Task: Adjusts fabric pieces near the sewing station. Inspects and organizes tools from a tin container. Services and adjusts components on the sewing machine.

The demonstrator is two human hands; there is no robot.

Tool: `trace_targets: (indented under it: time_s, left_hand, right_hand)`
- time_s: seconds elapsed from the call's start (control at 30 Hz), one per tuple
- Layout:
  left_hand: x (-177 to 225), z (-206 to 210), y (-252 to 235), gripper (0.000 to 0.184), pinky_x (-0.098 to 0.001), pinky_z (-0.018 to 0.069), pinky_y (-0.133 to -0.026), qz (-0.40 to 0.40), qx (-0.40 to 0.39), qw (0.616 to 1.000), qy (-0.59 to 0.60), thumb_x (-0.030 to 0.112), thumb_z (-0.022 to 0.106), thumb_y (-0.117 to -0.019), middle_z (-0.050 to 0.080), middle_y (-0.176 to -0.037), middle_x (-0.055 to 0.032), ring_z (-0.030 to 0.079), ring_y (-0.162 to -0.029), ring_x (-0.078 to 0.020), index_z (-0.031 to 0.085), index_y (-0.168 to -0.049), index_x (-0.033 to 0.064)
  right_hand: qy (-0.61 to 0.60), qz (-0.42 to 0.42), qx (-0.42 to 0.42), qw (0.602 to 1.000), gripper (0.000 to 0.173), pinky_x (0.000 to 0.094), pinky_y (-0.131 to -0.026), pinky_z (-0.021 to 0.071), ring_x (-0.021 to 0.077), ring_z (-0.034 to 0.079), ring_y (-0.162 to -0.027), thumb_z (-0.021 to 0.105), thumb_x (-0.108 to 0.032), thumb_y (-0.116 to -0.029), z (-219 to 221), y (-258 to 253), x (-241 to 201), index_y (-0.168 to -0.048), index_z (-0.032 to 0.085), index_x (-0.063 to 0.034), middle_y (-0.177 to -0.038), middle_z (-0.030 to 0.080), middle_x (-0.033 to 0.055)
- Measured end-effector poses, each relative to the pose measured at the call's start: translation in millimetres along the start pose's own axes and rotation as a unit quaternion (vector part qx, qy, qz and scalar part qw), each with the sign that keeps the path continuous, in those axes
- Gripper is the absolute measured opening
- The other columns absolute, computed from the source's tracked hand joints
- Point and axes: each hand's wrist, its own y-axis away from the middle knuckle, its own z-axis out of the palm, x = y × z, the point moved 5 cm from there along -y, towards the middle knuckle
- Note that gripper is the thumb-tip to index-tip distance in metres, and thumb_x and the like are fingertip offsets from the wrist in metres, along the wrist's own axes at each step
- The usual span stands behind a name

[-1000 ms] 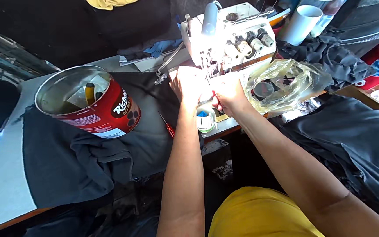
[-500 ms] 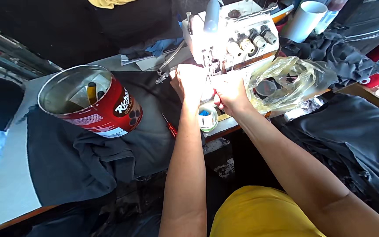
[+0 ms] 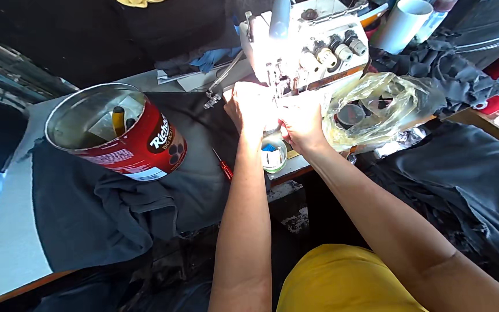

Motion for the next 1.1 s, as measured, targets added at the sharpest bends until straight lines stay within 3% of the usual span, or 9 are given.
trace_targets:
  time_s: [0.53,0.8,0.93,1.0,1.1]
  left_hand:
    - [-0.1,0.5,-0.8,0.032,-0.0572,0.0382,-0.103,-0.002,-0.011,1.0,-0.008,0.043,0.072,-0.0909,0.071,-0.115,-0.0103,0.057,-0.122,-0.0308,0.078,-0.101,0.0134]
    - [-1.7,2.6,-2.9,0.028,-0.0595,0.0392,-0.102,0.0,-0.045,0.999,-0.021,0.039,0.068,-0.0948,0.071,-0.115,-0.0099,0.06,-0.119,-0.0303,0.077,-0.104,0.0143]
    - [-3.5,3.8,-5.0,0.028,-0.0597,0.0386,-0.103,0.012,-0.056,0.998,-0.036,0.038,0.067,-0.0951,0.071,-0.116,-0.0102,0.06,-0.12,-0.0304,0.078,-0.105,0.0148]
    - [-3.9,3.8,-4.9,0.027,-0.0605,0.0379,-0.105,0.013,-0.062,0.997,-0.032,0.038,0.068,-0.0947,0.071,-0.116,-0.0104,0.06,-0.12,-0.0303,0.078,-0.105,0.0148]
    - [-2.9,3.5,-3.7,0.025,-0.0604,0.0381,-0.103,0.021,-0.055,0.998,-0.035,0.037,0.067,-0.0946,0.072,-0.115,-0.0088,0.06,-0.119,-0.0298,0.079,-0.104,0.0174]
  right_hand:
    - [-0.014,-0.029,0.015,0.999,0.009,0.0216,-0.034,0.0423,0.0062,0.046,-0.036,0.063,0.007,-0.0902,-0.2,-1.2,4.6,-0.097,0.067,0.0027,-0.055,0.054,0.003]
    - [0.101,0.101,-0.046,0.989,0.006,0.0205,-0.036,0.0424,0.008,0.049,-0.038,0.06,-0.001,-0.0968,-3.3,-2.2,-14.1,-0.092,0.062,0.0003,-0.058,0.054,0.0048]
    - [0.148,0.095,-0.078,0.981,0.014,0.021,-0.037,0.0439,0.0079,0.05,-0.038,0.058,-0.003,-0.0976,-7.8,0.6,-19.3,-0.085,0.063,0.0003,-0.059,0.056,0.0048]
    - [0.165,0.093,-0.087,0.978,0.009,0.0212,-0.036,0.0445,0.0082,0.05,-0.038,0.057,-0.002,-0.0976,-11.9,7.8,-21.1,-0.091,0.062,0.0009,-0.063,0.059,0.0069]
    - [0.178,0.09,-0.101,0.975,0.01,0.0233,-0.036,0.0459,0.0097,0.051,-0.039,0.057,-0.007,-0.1004,-20.0,20.9,-18.8,-0.108,0.061,-0.0009,-0.068,0.06,0.0082]
